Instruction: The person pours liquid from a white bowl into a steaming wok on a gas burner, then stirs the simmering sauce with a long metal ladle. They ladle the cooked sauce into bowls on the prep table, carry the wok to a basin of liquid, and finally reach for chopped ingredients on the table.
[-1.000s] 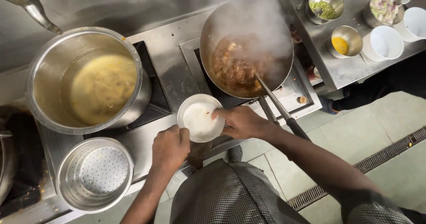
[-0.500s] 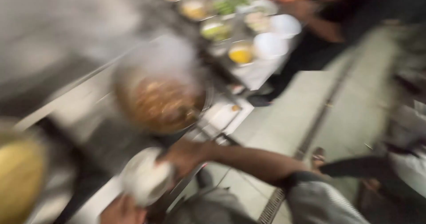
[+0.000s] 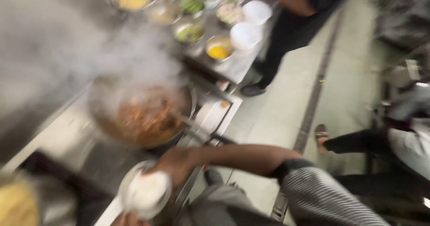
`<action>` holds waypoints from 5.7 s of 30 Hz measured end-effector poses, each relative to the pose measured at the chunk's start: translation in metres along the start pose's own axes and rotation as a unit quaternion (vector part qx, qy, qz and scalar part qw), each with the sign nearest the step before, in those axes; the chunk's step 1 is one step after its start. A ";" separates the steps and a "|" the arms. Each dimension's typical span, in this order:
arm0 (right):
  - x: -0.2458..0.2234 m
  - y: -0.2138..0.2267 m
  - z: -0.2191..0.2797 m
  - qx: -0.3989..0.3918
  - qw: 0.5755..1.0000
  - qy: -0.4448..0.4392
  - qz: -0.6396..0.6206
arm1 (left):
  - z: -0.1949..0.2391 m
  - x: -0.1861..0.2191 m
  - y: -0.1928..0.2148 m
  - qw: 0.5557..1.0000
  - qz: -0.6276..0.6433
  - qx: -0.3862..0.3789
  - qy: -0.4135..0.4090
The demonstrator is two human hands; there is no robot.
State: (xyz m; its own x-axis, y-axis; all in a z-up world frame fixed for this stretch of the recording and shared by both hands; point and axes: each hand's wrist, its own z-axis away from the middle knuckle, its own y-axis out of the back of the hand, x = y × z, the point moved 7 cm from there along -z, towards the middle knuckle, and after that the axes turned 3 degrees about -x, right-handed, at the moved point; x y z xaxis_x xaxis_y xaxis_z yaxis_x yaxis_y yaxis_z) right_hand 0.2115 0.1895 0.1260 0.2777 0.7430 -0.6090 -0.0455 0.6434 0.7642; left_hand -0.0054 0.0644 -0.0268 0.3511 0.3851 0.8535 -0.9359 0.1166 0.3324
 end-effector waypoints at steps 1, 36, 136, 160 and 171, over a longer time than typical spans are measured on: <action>0.003 0.001 0.004 -0.020 1.000 -0.021 -0.008 | 0.014 0.049 -0.016 1.000 0.007 0.020 0.023; 0.011 -0.008 0.016 -0.114 0.990 -0.073 -0.025 | 0.092 0.173 -0.024 0.979 -0.059 0.167 0.098; 0.155 0.049 0.258 0.314 0.836 -0.343 -0.291 | -0.185 0.382 0.033 0.761 -0.618 0.196 -0.013; 0.162 0.063 0.264 0.318 0.836 -0.346 -0.281 | -0.179 0.433 0.043 0.725 -0.671 0.154 0.006; 0.147 0.079 0.258 0.311 0.848 -0.317 -0.291 | -0.127 0.441 0.070 0.725 -0.658 0.169 0.117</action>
State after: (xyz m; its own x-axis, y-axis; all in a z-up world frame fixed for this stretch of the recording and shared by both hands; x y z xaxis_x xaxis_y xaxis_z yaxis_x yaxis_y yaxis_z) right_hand 0.4965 0.3022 0.1520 0.5493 -0.0418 -0.8346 0.7352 0.4989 0.4589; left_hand 0.0802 0.3583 0.3217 0.8814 0.2943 -0.3695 0.2786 0.3077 0.9098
